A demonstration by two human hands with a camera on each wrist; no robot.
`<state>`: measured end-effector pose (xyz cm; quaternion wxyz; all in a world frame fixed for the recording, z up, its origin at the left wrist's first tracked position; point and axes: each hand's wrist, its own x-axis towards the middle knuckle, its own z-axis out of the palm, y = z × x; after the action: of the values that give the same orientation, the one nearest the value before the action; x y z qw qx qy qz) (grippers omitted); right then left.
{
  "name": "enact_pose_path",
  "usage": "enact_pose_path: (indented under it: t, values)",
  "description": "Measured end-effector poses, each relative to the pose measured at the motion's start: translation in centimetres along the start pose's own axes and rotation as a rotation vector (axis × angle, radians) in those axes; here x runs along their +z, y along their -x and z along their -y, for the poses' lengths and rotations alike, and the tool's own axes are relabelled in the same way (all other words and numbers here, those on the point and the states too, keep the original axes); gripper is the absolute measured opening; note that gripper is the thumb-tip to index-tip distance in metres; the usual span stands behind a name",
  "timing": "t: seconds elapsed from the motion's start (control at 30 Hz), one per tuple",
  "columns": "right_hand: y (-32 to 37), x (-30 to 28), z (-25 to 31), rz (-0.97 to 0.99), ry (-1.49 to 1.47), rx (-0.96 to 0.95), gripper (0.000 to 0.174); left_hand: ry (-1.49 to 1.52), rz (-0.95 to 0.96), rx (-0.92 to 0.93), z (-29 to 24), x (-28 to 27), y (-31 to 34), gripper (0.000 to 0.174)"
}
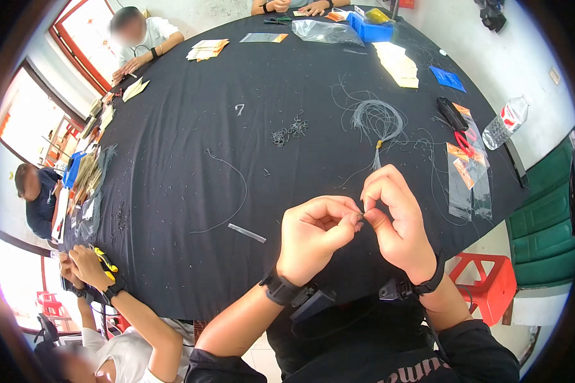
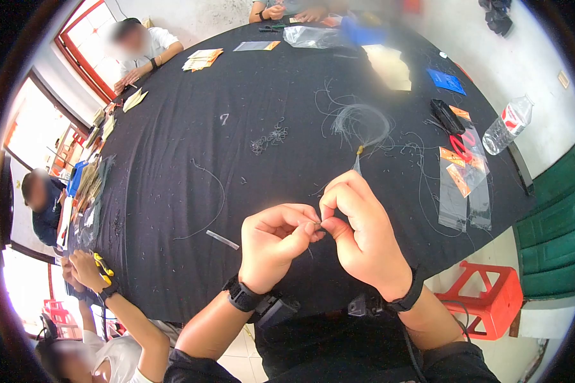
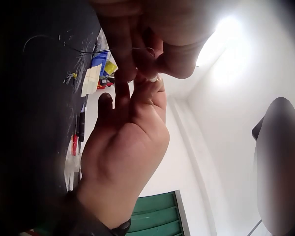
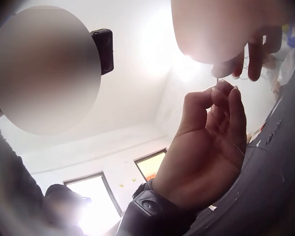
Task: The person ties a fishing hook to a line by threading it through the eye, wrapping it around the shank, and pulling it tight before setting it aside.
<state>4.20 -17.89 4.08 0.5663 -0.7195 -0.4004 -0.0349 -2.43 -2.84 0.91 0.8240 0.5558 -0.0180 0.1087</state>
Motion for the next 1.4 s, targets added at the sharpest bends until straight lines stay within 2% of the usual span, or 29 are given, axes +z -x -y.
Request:
enact_pose_path:
  t: [0.63,1.03,1.23,1.4]
  values:
    - [0.1,0.4,-0.2,-0.033,-0.003,-0.01,0.027,0.029,-0.039,0.009,-0.1,0.3,0.1,0.003]
    - [-0.2,-0.8,0.5,0.018,-0.026,0.042,0.015,-0.011,-0.055,0.046,-0.1,-0.4,0.0,0.002]
    - [0.0,-0.9,0.6,0.014,0.06,0.024,0.012,-0.021,-0.065,0.024,-0.2,-0.1,0.1,0.002]
    - [0.2,-0.3,-0.2,-0.005,-0.03,0.015,0.017,-0.027,-0.055,0.046,-0.1,0.1,0.2,0.002]
